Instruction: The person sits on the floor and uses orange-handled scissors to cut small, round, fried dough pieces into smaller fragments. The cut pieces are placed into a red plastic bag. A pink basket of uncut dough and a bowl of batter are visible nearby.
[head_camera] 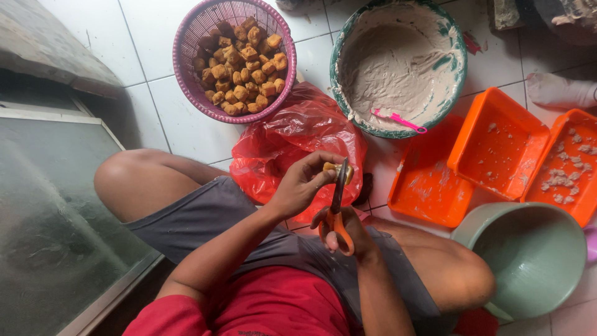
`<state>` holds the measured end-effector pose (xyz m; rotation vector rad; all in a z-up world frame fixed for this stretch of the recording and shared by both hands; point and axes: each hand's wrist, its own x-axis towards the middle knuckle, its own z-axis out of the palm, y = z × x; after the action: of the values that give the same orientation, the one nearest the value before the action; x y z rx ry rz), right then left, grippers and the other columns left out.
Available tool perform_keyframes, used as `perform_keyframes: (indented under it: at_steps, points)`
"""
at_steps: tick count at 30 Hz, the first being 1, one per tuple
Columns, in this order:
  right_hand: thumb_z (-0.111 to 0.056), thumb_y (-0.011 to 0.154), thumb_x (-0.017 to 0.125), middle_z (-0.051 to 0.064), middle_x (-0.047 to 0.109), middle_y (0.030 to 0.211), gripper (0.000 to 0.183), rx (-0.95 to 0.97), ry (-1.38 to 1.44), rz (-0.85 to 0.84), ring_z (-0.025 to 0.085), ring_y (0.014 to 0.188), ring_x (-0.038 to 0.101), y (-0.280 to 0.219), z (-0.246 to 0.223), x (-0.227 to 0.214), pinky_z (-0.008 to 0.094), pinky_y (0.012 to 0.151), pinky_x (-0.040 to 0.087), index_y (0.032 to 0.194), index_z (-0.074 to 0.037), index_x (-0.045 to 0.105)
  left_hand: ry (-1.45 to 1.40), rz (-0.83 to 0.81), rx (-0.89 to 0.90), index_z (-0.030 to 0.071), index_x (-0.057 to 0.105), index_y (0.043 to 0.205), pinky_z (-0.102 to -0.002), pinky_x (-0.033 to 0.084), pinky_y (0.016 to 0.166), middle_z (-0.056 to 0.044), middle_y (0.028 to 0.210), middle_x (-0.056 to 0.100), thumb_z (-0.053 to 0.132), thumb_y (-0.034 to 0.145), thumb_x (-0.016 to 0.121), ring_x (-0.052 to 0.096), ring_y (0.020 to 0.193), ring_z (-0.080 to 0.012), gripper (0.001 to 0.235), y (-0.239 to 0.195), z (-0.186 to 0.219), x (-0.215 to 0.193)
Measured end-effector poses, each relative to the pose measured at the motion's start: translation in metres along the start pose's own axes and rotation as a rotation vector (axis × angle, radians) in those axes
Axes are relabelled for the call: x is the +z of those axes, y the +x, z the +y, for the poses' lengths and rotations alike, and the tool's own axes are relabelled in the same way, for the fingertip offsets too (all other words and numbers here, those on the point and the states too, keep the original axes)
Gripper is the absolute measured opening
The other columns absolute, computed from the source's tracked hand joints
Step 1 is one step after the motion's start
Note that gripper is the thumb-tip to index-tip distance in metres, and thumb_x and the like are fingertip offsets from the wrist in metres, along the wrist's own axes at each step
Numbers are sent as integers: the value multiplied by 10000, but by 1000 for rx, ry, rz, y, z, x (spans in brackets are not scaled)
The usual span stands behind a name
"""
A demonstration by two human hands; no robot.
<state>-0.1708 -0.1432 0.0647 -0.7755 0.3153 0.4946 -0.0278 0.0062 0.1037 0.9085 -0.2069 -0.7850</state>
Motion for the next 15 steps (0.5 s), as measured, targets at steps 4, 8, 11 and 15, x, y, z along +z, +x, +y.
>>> perform_keyframes:
  at_steps: [4,8,11,15]
  points:
    - [-172,933,751,32,606,637,358,-61,35,-124,147,555,606,0,2,-6,261,475,473,1108,128,665,-35,49,-41,-17,586,1297,-356,553,1078,-84,1248,676,77,1076,524,659,1160,-143,248,-3,-19,-15]
    - [-278,1001,660,69,604,619,411,-20,133,-22,176,513,592,9,6,-9,294,454,484,1093,122,630,19,169,-75,-6,588,1274,-352,576,961,-97,1177,691,72,1049,575,678,1062,-173,238,11,-33,-34]
    - [-359,1026,632,103,619,620,485,-71,137,64,195,500,590,4,6,-14,308,458,492,1060,125,609,151,352,-143,15,624,1241,-339,618,925,-70,1167,705,119,1018,610,693,1067,-148,246,29,-16,-71]
    - [-293,939,737,100,593,637,476,-206,-88,147,179,485,543,-16,-10,-32,302,434,454,1130,116,586,885,763,352,29,477,1424,-395,522,1036,-203,1352,586,59,959,644,616,1207,-302,495,52,32,-149]
